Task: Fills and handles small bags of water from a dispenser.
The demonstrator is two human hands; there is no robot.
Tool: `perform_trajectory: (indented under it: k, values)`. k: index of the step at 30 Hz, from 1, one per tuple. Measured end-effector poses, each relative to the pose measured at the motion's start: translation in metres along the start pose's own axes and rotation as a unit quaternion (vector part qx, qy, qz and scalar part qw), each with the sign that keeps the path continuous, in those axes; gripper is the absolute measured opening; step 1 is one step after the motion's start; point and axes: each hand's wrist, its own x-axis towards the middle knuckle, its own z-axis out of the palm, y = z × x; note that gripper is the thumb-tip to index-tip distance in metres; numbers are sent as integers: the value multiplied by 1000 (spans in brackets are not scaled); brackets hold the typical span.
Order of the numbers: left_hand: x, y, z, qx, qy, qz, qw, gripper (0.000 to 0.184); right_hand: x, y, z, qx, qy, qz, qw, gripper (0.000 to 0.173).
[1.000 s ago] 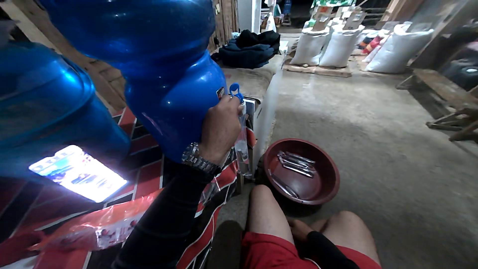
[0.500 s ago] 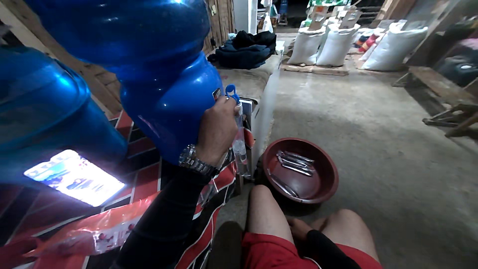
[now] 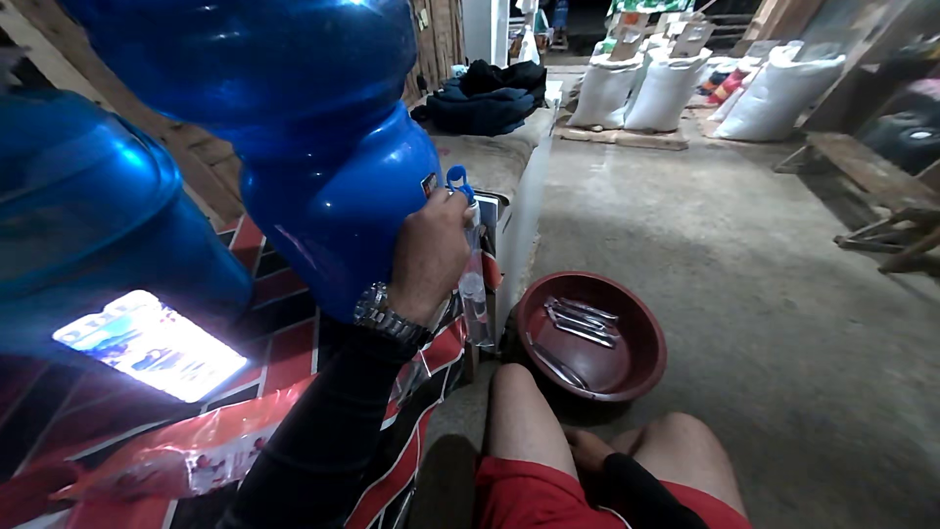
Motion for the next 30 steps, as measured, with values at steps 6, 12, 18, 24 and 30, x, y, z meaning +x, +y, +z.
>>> perform_trajectory:
  k: [6,12,18,24,30]
  values:
    - [1,0,1,1,-1,-2,1000,21,42,42,22,12,30,4,999,48]
    - [0,1,0,-2,-6,-4,1000,22,44,44,23,35,24,8,999,44]
    - [0,1,1,0,5,-8,1000,24,43,41,23,34,31,12,999,45]
    - [-10,2,-1,-14,15,-13,1000,25,47,43,23,25,21,18,999,44]
    - [-13,3,-5,-18,9,-12,1000,23,39,36,19,24,13,22,999,44]
